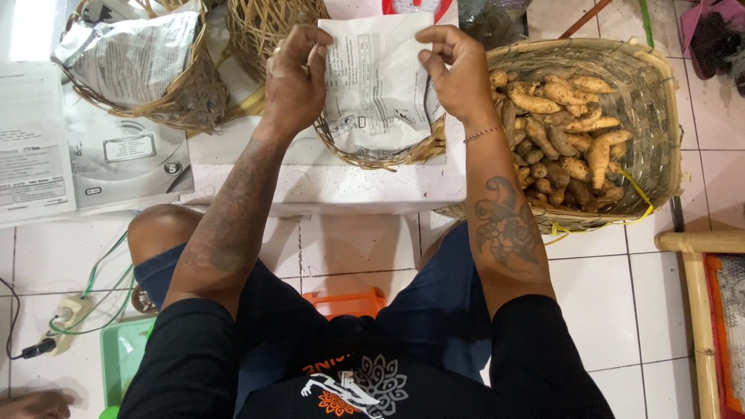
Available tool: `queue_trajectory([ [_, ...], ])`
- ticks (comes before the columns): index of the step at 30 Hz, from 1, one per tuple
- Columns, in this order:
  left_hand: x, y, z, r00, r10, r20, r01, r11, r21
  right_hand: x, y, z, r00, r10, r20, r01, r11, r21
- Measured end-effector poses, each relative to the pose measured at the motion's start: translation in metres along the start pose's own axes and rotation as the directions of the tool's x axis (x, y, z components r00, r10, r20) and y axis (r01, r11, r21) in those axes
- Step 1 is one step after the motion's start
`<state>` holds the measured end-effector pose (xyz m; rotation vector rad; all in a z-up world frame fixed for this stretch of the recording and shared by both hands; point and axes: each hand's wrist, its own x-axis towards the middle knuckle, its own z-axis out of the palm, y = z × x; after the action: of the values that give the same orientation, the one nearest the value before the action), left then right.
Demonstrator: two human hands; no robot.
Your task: Wrapping sweet potatoes in newspaper and placing them into woven baskets
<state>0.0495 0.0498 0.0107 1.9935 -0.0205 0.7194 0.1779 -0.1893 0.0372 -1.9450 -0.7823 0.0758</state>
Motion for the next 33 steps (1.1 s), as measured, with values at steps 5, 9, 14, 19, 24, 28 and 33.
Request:
queue_trajectory([
  [5,0.000,0.019,-0.010,0.978,-0.147,0.146,0.140,0.989,0.056,-0.006,-0.015,-0.009,0.993,0.058,0.098,-0.050,0.996,-0.078],
  [9,-0.001,0.013,-0.016,0.965,-0.155,0.212,0.093,0.956,0.278,-0.006,-0.018,-0.008,0.982,0.139,0.125,-0.105,0.964,-0.245],
  [14,-0.001,-0.002,-0.014,0.988,0.025,0.153,-0.082,0.920,0.383,-0.001,-0.008,-0.011,0.986,0.101,0.132,-0.070,0.973,-0.219],
  [19,0.001,-0.023,-0.007,0.998,0.035,0.052,-0.057,0.864,0.501,0.002,0.001,0.001,0.979,0.203,-0.033,-0.203,0.925,-0.322],
  [24,0.012,-0.023,-0.002,0.996,-0.083,0.033,0.044,0.776,0.629,0.003,0.036,0.015,0.987,-0.096,-0.126,0.014,0.846,-0.534],
  [28,0.009,-0.029,-0.001,0.999,0.040,0.016,-0.040,0.723,0.690,0.002,0.033,0.018,0.984,-0.114,-0.135,-0.005,0.745,-0.667],
  [33,0.007,-0.003,-0.007,0.989,-0.091,0.120,-0.008,0.761,0.648,-0.001,0.009,0.017,0.990,-0.110,-0.091,0.017,0.723,-0.691],
])
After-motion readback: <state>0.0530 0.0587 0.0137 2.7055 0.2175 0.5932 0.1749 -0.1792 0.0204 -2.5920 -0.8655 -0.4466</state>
